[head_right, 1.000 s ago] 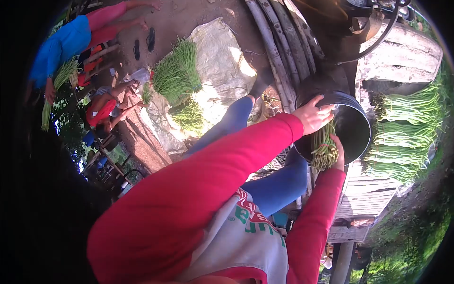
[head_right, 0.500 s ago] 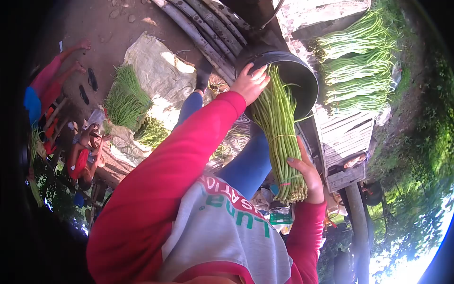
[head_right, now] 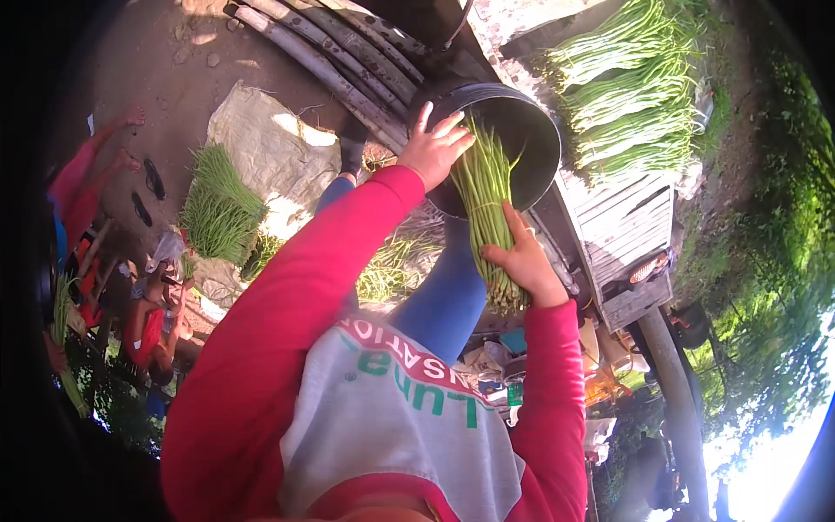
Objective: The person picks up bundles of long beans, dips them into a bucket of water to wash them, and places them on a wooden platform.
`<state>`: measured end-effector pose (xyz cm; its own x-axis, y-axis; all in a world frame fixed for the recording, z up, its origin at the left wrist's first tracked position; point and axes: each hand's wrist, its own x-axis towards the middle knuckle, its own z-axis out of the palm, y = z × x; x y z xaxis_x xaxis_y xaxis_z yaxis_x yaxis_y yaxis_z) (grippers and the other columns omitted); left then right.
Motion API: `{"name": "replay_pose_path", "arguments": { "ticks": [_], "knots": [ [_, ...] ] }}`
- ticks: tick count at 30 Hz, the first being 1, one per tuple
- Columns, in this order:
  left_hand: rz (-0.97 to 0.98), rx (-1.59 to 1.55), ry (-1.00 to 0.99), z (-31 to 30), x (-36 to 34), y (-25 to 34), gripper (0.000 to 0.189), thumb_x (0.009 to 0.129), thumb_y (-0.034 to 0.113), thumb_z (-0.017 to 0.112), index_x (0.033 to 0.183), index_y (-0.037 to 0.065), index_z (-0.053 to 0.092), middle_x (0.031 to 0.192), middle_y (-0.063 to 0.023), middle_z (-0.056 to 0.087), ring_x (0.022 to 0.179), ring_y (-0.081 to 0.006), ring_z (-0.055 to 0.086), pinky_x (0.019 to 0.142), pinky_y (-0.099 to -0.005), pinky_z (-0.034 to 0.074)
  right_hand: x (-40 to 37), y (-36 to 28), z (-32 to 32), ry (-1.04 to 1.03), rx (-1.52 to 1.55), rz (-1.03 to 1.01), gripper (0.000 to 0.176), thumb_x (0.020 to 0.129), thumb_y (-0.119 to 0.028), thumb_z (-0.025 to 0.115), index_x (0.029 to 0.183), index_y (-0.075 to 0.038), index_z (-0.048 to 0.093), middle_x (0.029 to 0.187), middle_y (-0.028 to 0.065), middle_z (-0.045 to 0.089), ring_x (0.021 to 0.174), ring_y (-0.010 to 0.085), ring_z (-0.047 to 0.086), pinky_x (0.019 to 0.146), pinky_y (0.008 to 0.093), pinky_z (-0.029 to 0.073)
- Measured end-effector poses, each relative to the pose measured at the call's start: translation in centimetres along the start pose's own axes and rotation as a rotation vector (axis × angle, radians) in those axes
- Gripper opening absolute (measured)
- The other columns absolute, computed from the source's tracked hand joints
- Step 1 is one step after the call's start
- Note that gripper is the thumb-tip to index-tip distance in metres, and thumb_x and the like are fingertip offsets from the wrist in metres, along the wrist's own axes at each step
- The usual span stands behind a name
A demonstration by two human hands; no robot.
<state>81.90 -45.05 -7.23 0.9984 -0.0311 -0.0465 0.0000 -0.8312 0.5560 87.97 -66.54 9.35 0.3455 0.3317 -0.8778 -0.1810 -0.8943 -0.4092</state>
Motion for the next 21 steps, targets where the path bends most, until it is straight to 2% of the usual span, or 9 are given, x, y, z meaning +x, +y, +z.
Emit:
{"name": "replay_pose_path", "arguments": {
  "ticks": [1,4,8,10,12,15,16,20,21],
  "knots": [
    [-0.061,-0.099,0.048,-1.3,-0.9,0.5,0.036,0.090,0.015,0.054,0.124,0.013,0.063,0.123,-0.0036,0.065,0.131,-0.0209,0.048,0.118,-0.0556,0.020,-4.0,-1.5,0.1,0.048,-0.140,0.006,0.095,0.073,-0.026,0.075,0.155,-0.010,0.028,0.153,0.0294,0.030,0.137,0.0403,0.041,0.111,0.0411,0.037],
    [-0.443,-0.503,0.018,-5.0,-6.9,3.3,0.036,0.088,0.022,0.065,0.122,0.011,0.063,0.119,-0.0084,0.065,0.119,-0.0242,0.058,0.109,-0.0479,0.039,-12.6,-5.8,2.4,0.169,-0.349,0.092,0.096,0.071,-0.025,0.075,0.154,-0.014,0.030,0.152,0.0308,0.030,0.132,0.0473,0.042,0.106,0.0486,0.041],
    [-1.306,-1.570,-0.905,-5.5,-11.9,8.7,0.059,0.092,0.050,0.064,0.135,0.011,0.053,0.128,-0.0099,0.062,0.116,-0.0253,0.060,0.103,-0.0447,0.044,-16.1,-4.6,8.4,0.257,-0.278,0.080,0.101,0.071,-0.023,0.076,0.154,-0.002,0.022,0.154,0.0293,0.027,0.134,0.0466,0.040,0.108,0.0475,0.039],
    [-1.466,-2.192,-0.999,-5.0,-11.5,10.5,0.063,0.093,0.050,0.063,0.139,0.011,0.048,0.133,-0.0115,0.059,0.117,-0.0264,0.060,0.104,-0.0462,0.043,-16.0,-3.5,11.5,0.261,-0.245,0.131,0.103,0.070,-0.023,0.076,0.154,0.000,0.018,0.153,0.0287,0.027,0.131,0.0483,0.042,0.106,0.0490,0.041],
    [-1.262,-2.328,-0.752,-3.5,-10.3,11.8,0.045,0.092,0.025,0.064,0.132,0.005,0.055,0.122,-0.0127,0.065,0.113,-0.0271,0.063,0.103,-0.0444,0.045,-15.9,-2.4,13.4,0.277,-0.323,0.148,0.106,0.068,-0.026,0.077,0.154,-0.002,0.021,0.154,0.0264,0.027,0.120,0.0477,0.049,0.097,0.0517,0.046],
    [-1.189,-2.308,-0.639,-1.0,-9.3,11.8,0.035,0.086,0.007,0.063,0.121,0.002,0.062,0.109,-0.0124,0.070,0.099,-0.0254,0.068,0.094,-0.0401,0.052,-16.2,-1.9,13.8,0.332,-0.282,0.152,0.104,0.068,-0.025,0.077,0.154,-0.003,0.022,0.155,0.0251,0.027,0.119,0.0469,0.049,0.098,0.0528,0.044],
    [-1.151,-2.286,-0.639,-1.3,-8.7,12.0,0.034,0.087,0.006,0.063,0.121,0.002,0.062,0.109,-0.0122,0.070,0.099,-0.0247,0.068,0.093,-0.0398,0.053,-16.5,-1.7,13.7,0.333,-0.272,0.156,0.104,0.068,-0.025,0.077,0.154,-0.003,0.022,0.155,0.0251,0.027,0.119,0.0469,0.049,0.098,0.0528,0.044],
    [-1.532,-2.005,-0.480,-0.1,-5.8,10.4,0.025,0.094,0.015,0.057,0.113,0.000,0.063,0.104,-0.0139,0.071,0.087,-0.0263,0.070,0.084,-0.0415,0.057,-18.0,-1.0,13.9,0.375,-0.284,0.129,0.103,0.068,-0.026,0.077,0.154,-0.005,0.024,0.155,0.0241,0.027,0.120,0.0469,0.047,0.099,0.0534,0.042],
    [-1.491,-2.003,-0.460,1.9,-5.6,9.3,0.027,0.095,0.018,0.055,0.113,-0.001,0.063,0.104,-0.0149,0.070,0.087,-0.0266,0.070,0.084,-0.0426,0.057,-18.6,-0.6,14.3,0.382,-0.242,0.105,0.104,0.067,-0.026,0.078,0.153,-0.005,0.025,0.155,0.0236,0.027,0.121,0.0467,0.047,0.099,0.0533,0.042]
  ]
}}
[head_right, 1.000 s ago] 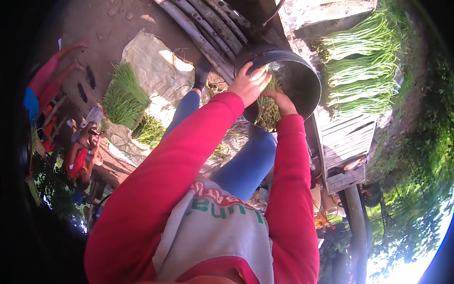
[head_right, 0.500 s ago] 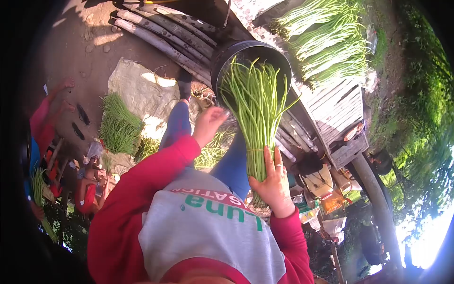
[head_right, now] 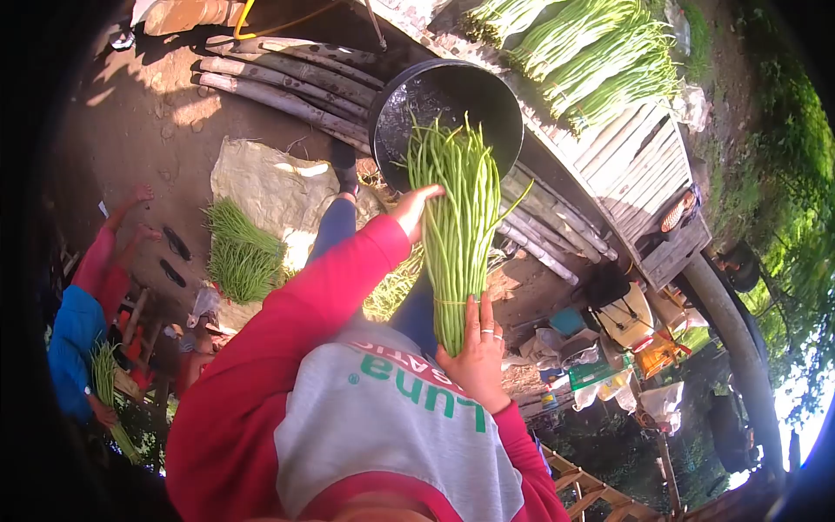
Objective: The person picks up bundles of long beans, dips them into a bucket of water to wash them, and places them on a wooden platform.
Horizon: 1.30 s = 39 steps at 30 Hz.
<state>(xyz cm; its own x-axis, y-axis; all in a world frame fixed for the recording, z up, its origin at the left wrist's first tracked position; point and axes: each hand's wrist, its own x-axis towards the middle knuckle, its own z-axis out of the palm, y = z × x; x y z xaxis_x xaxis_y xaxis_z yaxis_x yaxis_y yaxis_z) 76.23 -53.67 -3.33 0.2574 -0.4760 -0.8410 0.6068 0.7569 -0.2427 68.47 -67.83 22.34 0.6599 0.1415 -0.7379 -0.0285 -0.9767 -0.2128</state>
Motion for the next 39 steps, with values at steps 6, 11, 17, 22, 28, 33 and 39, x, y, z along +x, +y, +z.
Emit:
{"name": "replay_pose_path", "arguments": {
  "ticks": [6,11,17,22,28,33,39],
  "knots": [
    [0.146,0.120,0.117,0.1,5.7,6.3,0.022,0.092,0.015,0.059,0.108,0.001,0.067,0.096,-0.0133,0.070,0.080,-0.0263,0.068,0.075,-0.0406,0.057,-1.9,1.3,0.9,-0.002,0.110,-0.037,0.107,0.062,-0.024,0.085,0.152,-0.005,0.030,0.155,0.0211,0.029,0.124,0.0456,0.046,0.101,0.0522,0.042],
    [0.466,0.279,0.110,-0.7,10.2,11.3,0.013,0.085,0.007,0.066,0.095,0.001,0.070,0.088,-0.0104,0.070,0.075,-0.0231,0.066,0.068,-0.0387,0.053,-1.6,1.6,1.3,-0.015,0.155,-0.020,0.109,0.061,-0.023,0.088,0.152,-0.006,0.030,0.156,0.0191,0.029,0.127,0.0451,0.044,0.103,0.0519,0.040],
    [0.503,0.927,0.582,-6.6,23.2,14.6,0.046,0.093,0.047,0.065,0.093,0.002,0.074,0.087,-0.0068,0.070,0.076,-0.0149,0.059,0.075,-0.0346,0.047,-1.2,1.6,0.9,-0.031,0.148,-0.029,0.109,0.061,-0.023,0.088,0.152,-0.006,0.030,0.156,0.0191,0.029,0.129,0.0436,0.044,0.104,0.0524,0.039],
    [0.412,0.947,0.550,1.8,12.2,16.4,0.089,0.085,0.069,0.058,0.135,-0.004,0.051,0.131,-0.0188,0.058,0.121,-0.0265,0.054,0.106,-0.0367,0.037,-0.6,2.0,-0.1,-0.060,0.208,-0.014,0.106,0.062,-0.019,0.086,0.151,-0.004,0.031,0.154,0.0208,0.032,0.130,0.0421,0.045,0.106,0.0498,0.039],
    [1.029,1.537,0.134,3.2,3.0,15.5,0.075,0.082,0.025,0.074,0.147,0.007,0.042,0.150,-0.0192,0.041,0.139,-0.0349,0.040,0.117,-0.0395,0.027,3.3,2.9,-6.9,-0.136,0.603,0.004,0.096,0.067,-0.011,0.078,0.151,0.000,0.032,0.152,0.0245,0.035,0.142,0.0360,0.036,0.115,0.0396,0.032],
    [1.455,1.594,0.874,2.5,-0.5,12.8,0.072,0.082,0.013,0.064,0.149,0.019,0.038,0.151,-0.0122,0.041,0.145,-0.0369,0.028,0.116,-0.0629,0.014,6.2,0.0,-14.2,-0.240,0.399,-0.036,0.095,0.071,-0.021,0.076,0.153,-0.007,0.029,0.154,0.0241,0.031,0.142,0.0370,0.036,0.113,0.0409,0.035],
    [1.111,1.523,0.899,-1.2,3.9,12.3,0.063,0.082,0.001,0.054,0.142,0.019,0.049,0.140,-0.0072,0.056,0.128,-0.0239,0.054,0.110,-0.0570,0.033,16.2,-2.8,-13.4,-0.390,-0.111,-0.080,0.089,0.078,-0.040,0.065,0.152,-0.008,0.030,0.148,0.0356,0.034,0.118,0.0467,0.057,0.101,0.0444,0.047]
  ]
}}
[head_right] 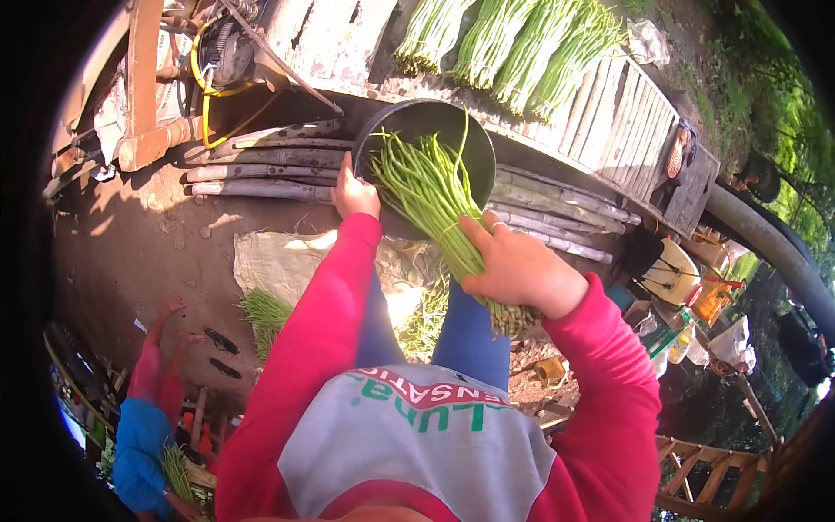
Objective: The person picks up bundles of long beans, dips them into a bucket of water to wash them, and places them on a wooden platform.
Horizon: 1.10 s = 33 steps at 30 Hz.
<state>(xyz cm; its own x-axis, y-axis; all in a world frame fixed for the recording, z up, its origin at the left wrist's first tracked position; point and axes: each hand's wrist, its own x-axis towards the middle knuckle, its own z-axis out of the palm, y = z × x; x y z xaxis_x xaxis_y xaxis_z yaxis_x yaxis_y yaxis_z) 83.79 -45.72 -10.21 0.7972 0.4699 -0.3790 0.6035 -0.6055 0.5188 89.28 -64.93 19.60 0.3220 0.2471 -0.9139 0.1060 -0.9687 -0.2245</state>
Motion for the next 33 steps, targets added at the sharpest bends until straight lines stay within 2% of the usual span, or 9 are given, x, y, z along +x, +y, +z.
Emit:
{"name": "replay_pose_path", "arguments": {
  "ticks": [5,7,14,18,22,24,25,27,33],
  "knots": [
    [-0.019,-0.026,-0.009,-0.7,-0.2,0.2,0.063,0.080,0.001,0.056,0.141,0.016,0.051,0.137,-0.0089,0.058,0.126,-0.0253,0.055,0.108,-0.0500,0.037,27.4,1.3,3.4,-0.344,0.054,0.168,0.096,0.069,-0.034,0.074,0.152,-0.011,0.033,0.156,0.0304,0.024,0.125,0.0379,0.056,0.101,0.0422,0.048],
    [-0.002,-0.046,0.012,-0.1,0.6,0.1,0.063,0.079,0.000,0.057,0.140,0.015,0.052,0.136,-0.0087,0.059,0.126,-0.0253,0.056,0.107,-0.0500,0.038,31.4,1.5,4.0,-0.485,0.039,0.152,0.095,0.069,-0.033,0.074,0.152,-0.011,0.033,0.157,0.0289,0.023,0.127,0.0367,0.055,0.102,0.0428,0.047],
    [-0.015,-0.004,0.025,-0.5,0.2,0.5,0.063,0.077,0.001,0.057,0.139,0.016,0.052,0.135,-0.0089,0.060,0.126,-0.0239,0.056,0.106,-0.0515,0.039,12.1,3.7,4.6,-0.022,0.155,-0.035,0.090,0.075,-0.038,0.067,0.155,-0.020,0.030,0.154,0.0314,0.027,0.123,0.0441,0.055,0.105,0.0427,0.044],
    [-0.018,0.056,0.018,-0.7,0.2,0.8,0.062,0.077,0.001,0.058,0.138,0.016,0.053,0.134,-0.0089,0.060,0.124,-0.0234,0.057,0.107,-0.0489,0.038,-1.8,2.3,-0.4,0.002,0.106,-0.121,0.090,0.075,-0.038,0.066,0.155,-0.021,0.027,0.152,0.0335,0.028,0.120,0.0465,0.056,0.104,0.0434,0.044],
    [-0.013,0.014,0.045,-0.7,0.3,0.8,0.062,0.075,-0.002,0.058,0.135,0.013,0.055,0.133,-0.0101,0.061,0.122,-0.0245,0.059,0.105,-0.0457,0.039,0.8,1.4,-0.6,-0.041,0.051,-0.036,0.090,0.074,-0.038,0.067,0.154,-0.020,0.031,0.148,0.0339,0.035,0.120,0.0454,0.056,0.103,0.0426,0.045],
    [-0.017,-0.019,0.020,-0.8,0.2,0.6,0.062,0.075,-0.002,0.057,0.135,0.013,0.055,0.132,-0.0109,0.061,0.121,-0.0258,0.059,0.104,-0.0446,0.040,10.4,2.1,1.5,-0.064,0.065,0.015,0.095,0.070,-0.039,0.070,0.154,-0.019,0.031,0.147,0.0296,0.042,0.123,0.0423,0.055,0.104,0.0399,0.045],
    [0.154,-0.001,0.253,0.1,0.1,0.0,0.056,0.075,-0.002,0.056,0.130,0.010,0.060,0.114,-0.0164,0.068,0.100,-0.0364,0.065,0.092,-0.0456,0.048,15.9,2.7,2.7,-0.098,0.180,0.063,0.099,0.067,-0.038,0.073,0.154,-0.018,0.031,0.143,0.0266,0.048,0.123,0.0377,0.057,0.103,0.0394,0.046],
    [0.093,-0.005,0.181,0.1,0.1,-0.1,0.059,0.075,-0.001,0.057,0.132,0.011,0.058,0.122,-0.0138,0.065,0.110,-0.0316,0.061,0.097,-0.0441,0.045,24.4,3.1,5.4,-0.104,0.179,0.142,0.102,0.066,-0.040,0.074,0.154,-0.014,0.031,0.136,0.0250,0.055,0.122,0.0343,0.059,0.102,0.0380,0.046],
    [0.053,0.009,0.117,-0.1,0.2,0.1,0.058,0.075,0.002,0.058,0.133,0.012,0.057,0.130,-0.0105,0.063,0.116,-0.0257,0.061,0.099,-0.0407,0.044,15.4,4.2,5.0,-0.096,0.450,-0.048,0.094,0.076,-0.034,0.072,0.154,-0.007,0.029,0.131,0.0255,0.059,0.119,0.0304,0.059,0.104,0.0330,0.042]
  ]
}}
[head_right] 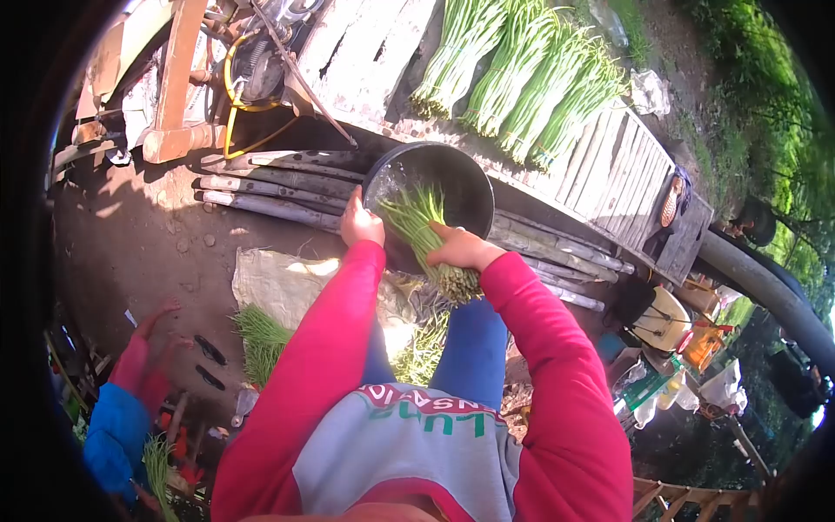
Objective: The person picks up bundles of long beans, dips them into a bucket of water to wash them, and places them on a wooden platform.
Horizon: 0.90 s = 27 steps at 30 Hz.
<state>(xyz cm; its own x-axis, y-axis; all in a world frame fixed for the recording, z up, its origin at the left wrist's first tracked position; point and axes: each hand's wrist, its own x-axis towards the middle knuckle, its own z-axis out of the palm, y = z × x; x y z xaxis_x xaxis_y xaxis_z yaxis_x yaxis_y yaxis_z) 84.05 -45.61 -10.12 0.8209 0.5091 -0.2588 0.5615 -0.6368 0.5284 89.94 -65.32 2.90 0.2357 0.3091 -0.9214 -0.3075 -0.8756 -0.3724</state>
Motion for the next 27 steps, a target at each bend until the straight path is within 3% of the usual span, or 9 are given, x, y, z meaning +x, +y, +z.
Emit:
{"name": "replay_pose_path", "arguments": {
  "ticks": [5,7,10,14,17,19,21,23,27],
  "knots": [
    [0.046,0.004,0.085,1.3,-0.2,-1.1,0.057,0.076,0.003,0.059,0.131,0.013,0.058,0.129,-0.0102,0.063,0.114,-0.0262,0.062,0.097,-0.0408,0.045,-18.5,-3.6,-3.2,0.034,0.399,-0.124,0.089,0.081,-0.014,0.071,0.154,0.003,0.023,0.147,0.0184,0.045,0.134,0.0209,0.044,0.112,0.0305,0.030],
    [0.030,-0.017,0.070,1.1,-0.1,-0.8,0.057,0.076,0.003,0.058,0.132,0.013,0.058,0.129,-0.0099,0.064,0.114,-0.0263,0.062,0.096,-0.0410,0.045,-20.2,-1.9,-3.1,-0.007,0.765,-0.109,0.089,0.082,-0.013,0.070,0.155,0.003,0.020,0.149,0.0171,0.042,0.136,0.0203,0.041,0.114,0.0297,0.028],
    [0.026,-0.008,0.070,1.0,0.0,-0.5,0.055,0.078,0.002,0.057,0.131,0.013,0.058,0.128,-0.0103,0.064,0.113,-0.0274,0.062,0.097,-0.0400,0.046,-20.6,-2.4,-2.2,0.148,0.726,-0.019,0.088,0.083,-0.011,0.068,0.155,0.004,0.018,0.151,0.0159,0.040,0.137,0.0194,0.039,0.114,0.0299,0.027],
    [0.026,-0.002,0.063,1.6,0.2,-1.1,0.056,0.076,0.003,0.061,0.131,0.013,0.058,0.131,-0.0108,0.062,0.115,-0.0283,0.061,0.098,-0.0396,0.046,-23.1,-4.5,-3.3,0.208,0.838,-0.107,0.081,0.086,-0.015,0.060,0.154,0.004,0.022,0.153,0.0151,0.038,0.141,0.0202,0.034,0.115,0.0300,0.024],
    [0.000,-0.003,-0.003,0.1,0.0,-0.2,0.060,0.073,0.004,0.064,0.132,0.013,0.058,0.133,-0.0115,0.061,0.117,-0.0284,0.060,0.099,-0.0398,0.046,-27.1,-7.4,-4.8,0.360,1.200,-0.222,0.074,0.082,-0.011,0.053,0.151,0.004,0.029,0.148,0.0193,0.044,0.135,0.0260,0.046,0.114,0.0364,0.034],
    [-0.010,-0.015,-0.037,-0.1,0.0,-0.2,0.062,0.072,0.005,0.066,0.133,0.012,0.057,0.134,-0.0120,0.060,0.118,-0.0285,0.059,0.100,-0.0398,0.046,-30.1,-9.3,-6.5,0.472,1.333,-0.353,0.063,0.085,-0.015,0.058,0.142,0.007,0.042,0.135,0.0189,0.055,0.118,0.0235,0.059,0.102,0.0343,0.047],
    [0.049,-0.034,0.031,1.4,-0.2,-1.3,0.066,0.070,0.005,0.068,0.135,0.012,0.055,0.134,-0.0132,0.059,0.120,-0.0290,0.058,0.102,-0.0395,0.045,-34.1,-0.7,-11.5,0.864,1.079,-0.220,0.044,0.089,-0.019,0.059,0.124,0.007,0.058,0.113,0.0185,0.068,0.094,0.0227,0.069,0.085,0.0339,0.056],
    [0.015,-0.061,0.008,0.8,-0.3,-0.6,0.066,0.070,0.004,0.065,0.136,0.011,0.054,0.135,-0.0138,0.059,0.121,-0.0297,0.058,0.103,-0.0397,0.044,-37.5,-1.6,-18.4,0.808,0.885,-0.260,0.034,0.093,-0.023,0.057,0.110,0.006,0.065,0.098,0.0159,0.071,0.079,0.0207,0.070,0.072,0.0329,0.059],
    [0.019,-0.059,0.018,0.2,-0.4,-0.2,0.064,0.072,0.003,0.060,0.134,0.010,0.054,0.134,-0.0141,0.059,0.118,-0.0311,0.059,0.101,-0.0409,0.046,-34.0,-10.6,-24.2,0.962,0.595,-0.725,0.031,0.097,-0.017,0.052,0.120,0.003,0.059,0.103,0.0165,0.069,0.086,0.0215,0.070,0.077,0.0325,0.059]
  ]
}}
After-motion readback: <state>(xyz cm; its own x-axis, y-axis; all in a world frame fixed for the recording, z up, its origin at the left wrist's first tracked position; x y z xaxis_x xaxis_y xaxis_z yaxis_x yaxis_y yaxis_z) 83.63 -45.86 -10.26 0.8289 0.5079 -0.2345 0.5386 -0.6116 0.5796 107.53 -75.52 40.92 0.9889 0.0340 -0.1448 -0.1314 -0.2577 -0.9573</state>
